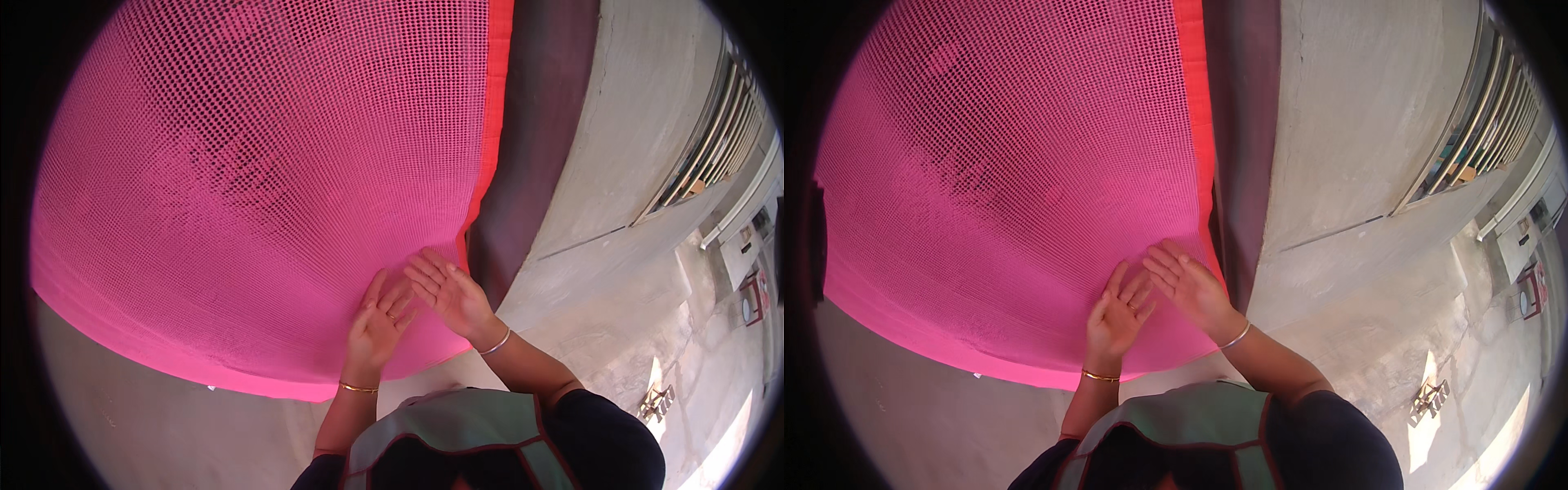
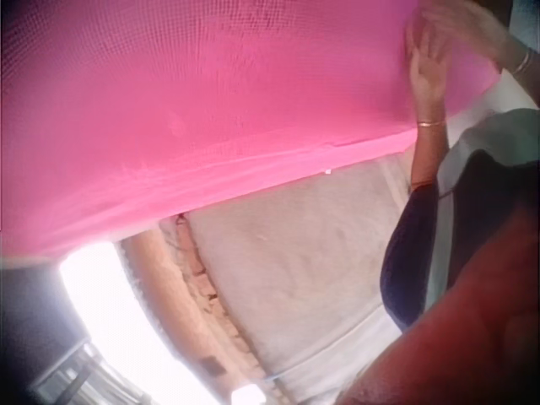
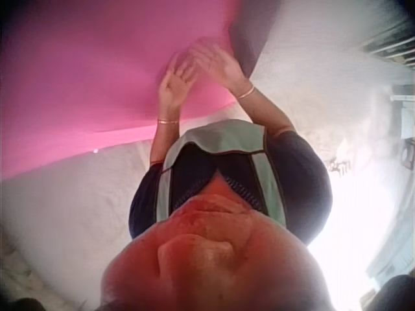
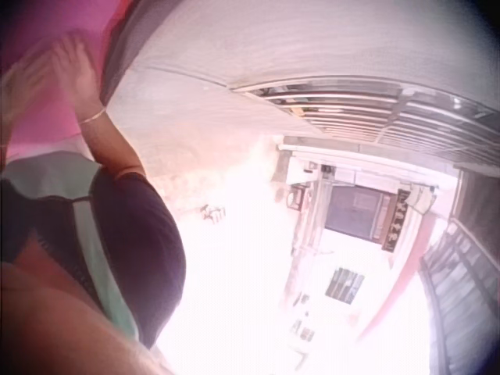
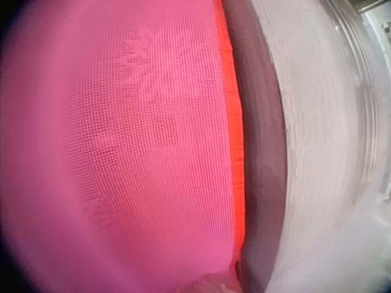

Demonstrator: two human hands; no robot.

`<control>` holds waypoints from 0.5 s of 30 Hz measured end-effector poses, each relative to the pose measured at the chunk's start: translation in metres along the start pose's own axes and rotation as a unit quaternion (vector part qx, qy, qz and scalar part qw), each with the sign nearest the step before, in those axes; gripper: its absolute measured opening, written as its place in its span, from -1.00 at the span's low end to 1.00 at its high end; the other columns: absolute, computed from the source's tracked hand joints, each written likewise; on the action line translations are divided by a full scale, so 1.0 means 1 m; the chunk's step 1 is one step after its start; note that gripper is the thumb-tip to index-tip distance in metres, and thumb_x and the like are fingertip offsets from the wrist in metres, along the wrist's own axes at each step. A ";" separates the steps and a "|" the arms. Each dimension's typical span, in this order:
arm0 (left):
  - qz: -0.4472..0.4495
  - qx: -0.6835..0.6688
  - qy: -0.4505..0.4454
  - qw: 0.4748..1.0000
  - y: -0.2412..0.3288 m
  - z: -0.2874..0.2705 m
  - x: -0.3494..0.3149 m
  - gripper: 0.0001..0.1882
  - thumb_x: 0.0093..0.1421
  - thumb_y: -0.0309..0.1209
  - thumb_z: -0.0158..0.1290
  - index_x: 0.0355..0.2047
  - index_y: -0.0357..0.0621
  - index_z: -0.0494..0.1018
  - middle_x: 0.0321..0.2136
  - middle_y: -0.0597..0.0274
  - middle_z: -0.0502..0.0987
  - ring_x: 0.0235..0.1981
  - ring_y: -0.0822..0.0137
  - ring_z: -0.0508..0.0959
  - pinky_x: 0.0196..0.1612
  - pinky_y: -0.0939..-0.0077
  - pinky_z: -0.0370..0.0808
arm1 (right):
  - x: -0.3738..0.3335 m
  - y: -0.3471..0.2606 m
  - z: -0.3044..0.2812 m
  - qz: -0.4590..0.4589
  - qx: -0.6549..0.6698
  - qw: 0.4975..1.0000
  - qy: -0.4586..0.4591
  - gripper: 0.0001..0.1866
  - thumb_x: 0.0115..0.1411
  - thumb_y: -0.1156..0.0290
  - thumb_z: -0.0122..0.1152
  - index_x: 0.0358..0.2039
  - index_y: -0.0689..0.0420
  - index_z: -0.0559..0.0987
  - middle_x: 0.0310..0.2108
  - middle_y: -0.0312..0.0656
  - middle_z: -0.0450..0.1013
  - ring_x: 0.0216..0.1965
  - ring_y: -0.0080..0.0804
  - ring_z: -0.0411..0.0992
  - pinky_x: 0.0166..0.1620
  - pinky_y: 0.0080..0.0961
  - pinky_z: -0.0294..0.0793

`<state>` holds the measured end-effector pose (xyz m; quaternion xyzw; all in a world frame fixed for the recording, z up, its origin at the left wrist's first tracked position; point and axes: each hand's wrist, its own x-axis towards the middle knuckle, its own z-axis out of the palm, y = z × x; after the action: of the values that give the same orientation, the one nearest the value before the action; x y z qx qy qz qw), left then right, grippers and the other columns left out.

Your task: The person uses chopsticks to separate and stir a large tray of noodles in a kitchen, and also rolls up a woven mat in an outdoor courtyard.

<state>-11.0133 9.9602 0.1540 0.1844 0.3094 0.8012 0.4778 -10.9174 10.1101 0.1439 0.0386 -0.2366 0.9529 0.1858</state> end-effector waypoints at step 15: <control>0.544 -0.026 -0.014 0.839 0.282 -0.159 -0.065 -0.37 0.30 -0.34 -0.18 0.31 -0.18 -0.15 0.27 -0.01 0.05 0.26 0.14 0.15 0.28 0.16 0.11 | 0.291 0.130 0.098 0.247 0.035 0.942 -0.222 -0.34 0.31 0.18 -0.13 0.30 0.18 -0.05 0.29 -0.02 0.00 0.31 -0.18 0.00 0.31 -0.27 -0.02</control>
<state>-11.2605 9.7526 0.2259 0.3220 0.1313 0.9372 -0.0257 -11.2377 10.0558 0.2206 0.1966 -0.2403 0.9437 -0.1142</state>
